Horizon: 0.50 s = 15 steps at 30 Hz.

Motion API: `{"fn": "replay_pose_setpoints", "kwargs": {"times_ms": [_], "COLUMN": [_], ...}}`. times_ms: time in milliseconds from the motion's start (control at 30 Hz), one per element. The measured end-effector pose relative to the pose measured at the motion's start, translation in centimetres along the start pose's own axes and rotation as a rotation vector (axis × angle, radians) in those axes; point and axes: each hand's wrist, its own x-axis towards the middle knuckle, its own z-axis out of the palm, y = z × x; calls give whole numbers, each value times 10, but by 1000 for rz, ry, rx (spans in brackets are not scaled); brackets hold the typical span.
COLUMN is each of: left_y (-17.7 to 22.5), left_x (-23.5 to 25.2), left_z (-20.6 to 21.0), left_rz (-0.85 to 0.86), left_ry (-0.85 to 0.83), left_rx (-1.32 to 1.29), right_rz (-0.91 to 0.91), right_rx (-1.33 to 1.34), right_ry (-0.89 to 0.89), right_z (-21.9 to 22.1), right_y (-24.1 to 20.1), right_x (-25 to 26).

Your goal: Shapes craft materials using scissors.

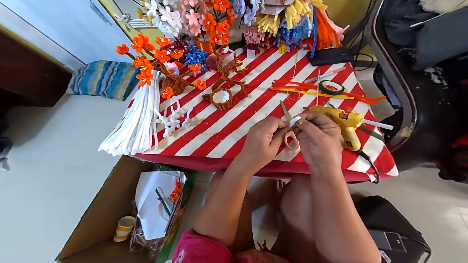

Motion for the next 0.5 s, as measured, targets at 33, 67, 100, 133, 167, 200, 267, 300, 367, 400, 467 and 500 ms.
{"fn": "replay_pose_setpoints", "kwargs": {"times_ms": [33,67,100,133,167,200,267,300,367,400,467,500], "left_y": [-1,-2,-2,-3,-4,-4,-5,-5,-5,-4,-2,-2], "left_x": [-1,-1,-2,-2,-2,-2,-1,-1,0,-1,-1,-1], "left_z": [3,5,7,8,8,7,6,6,6,7,8,8], "left_rz": [58,106,142,173,197,209,211,210,214,223,247,259], "left_ry": [30,60,84,106,120,123,118,113,99,95,103,112], "left_rx": [67,118,153,181,206,227,259,263,269,278,298,306], "right_rz": [-4,-6,-4,-3,-1,0,6,11,21,31,42,38], "right_rx": [-1,-1,-4,-9,-16,-26,-42,-45,-36,-26,10,20], "right_ry": [5,8,7,6,3,-4,-30,-41,-46,-42,-56,-76], "right_z": [0,0,0,0,-1,-1,-3,-4,-4,-4,-4,-4], "right_y": [0,0,0,0,0,0,0,0,-2,-3,-4,-4], "right_x": [0,0,0,0,-1,-1,0,0,1,0,-1,-1]}}
